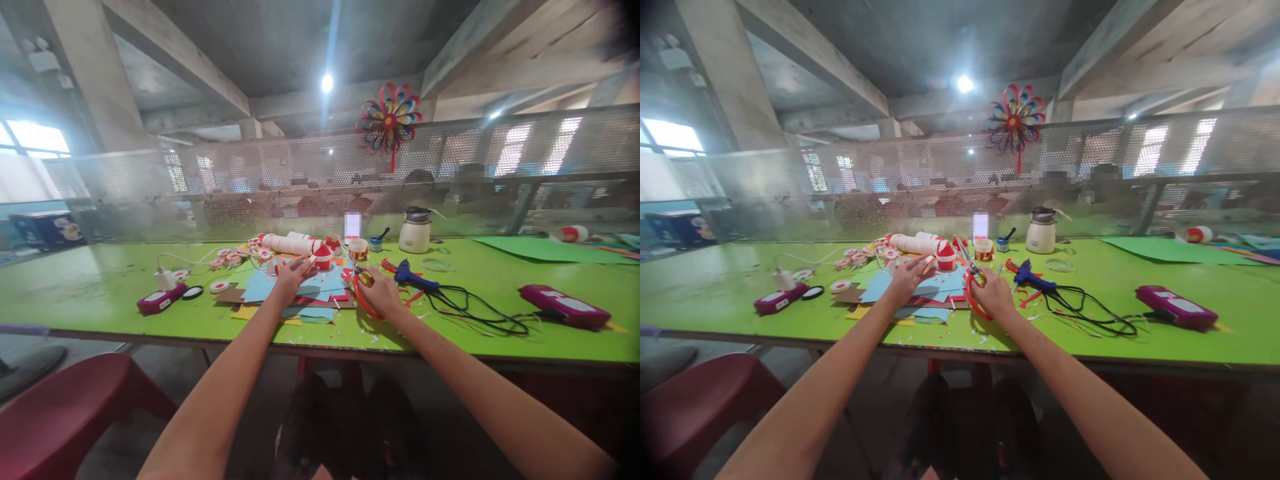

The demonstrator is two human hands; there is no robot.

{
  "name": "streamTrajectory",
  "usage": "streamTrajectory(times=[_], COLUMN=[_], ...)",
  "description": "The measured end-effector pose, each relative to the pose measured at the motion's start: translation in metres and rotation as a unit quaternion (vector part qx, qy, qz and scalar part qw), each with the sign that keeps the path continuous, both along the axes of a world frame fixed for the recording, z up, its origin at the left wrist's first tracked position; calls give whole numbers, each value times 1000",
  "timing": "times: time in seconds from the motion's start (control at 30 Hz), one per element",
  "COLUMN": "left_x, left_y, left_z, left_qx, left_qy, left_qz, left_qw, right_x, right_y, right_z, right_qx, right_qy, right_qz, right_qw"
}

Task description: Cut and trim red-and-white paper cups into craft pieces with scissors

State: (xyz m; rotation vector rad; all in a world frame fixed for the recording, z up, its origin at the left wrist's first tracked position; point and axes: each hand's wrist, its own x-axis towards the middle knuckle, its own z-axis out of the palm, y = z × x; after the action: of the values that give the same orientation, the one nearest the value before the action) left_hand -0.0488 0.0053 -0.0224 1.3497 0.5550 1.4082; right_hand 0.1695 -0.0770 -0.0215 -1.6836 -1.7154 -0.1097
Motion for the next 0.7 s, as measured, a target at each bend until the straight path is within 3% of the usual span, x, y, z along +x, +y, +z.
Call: streamTrajectory(times=[0.13, 0.4, 0.7], left_x=[-5, -22, -29], left_y=[0, 10, -11], left_z=[3, 5, 21], left_qx=[-43, -99, -22], left_qy=[-52, -153, -179], left_qz=[-42, -22, -87], left_qw=[997, 983, 980], right_x=[-2, -5, -7], right_y=[-6, -10, -11], right_z=[2, -8, -13], right_qx=[23, 73, 119], right_qy=[9, -28, -55], right_qz=[48, 165, 253], right_qw=[999, 983, 959])
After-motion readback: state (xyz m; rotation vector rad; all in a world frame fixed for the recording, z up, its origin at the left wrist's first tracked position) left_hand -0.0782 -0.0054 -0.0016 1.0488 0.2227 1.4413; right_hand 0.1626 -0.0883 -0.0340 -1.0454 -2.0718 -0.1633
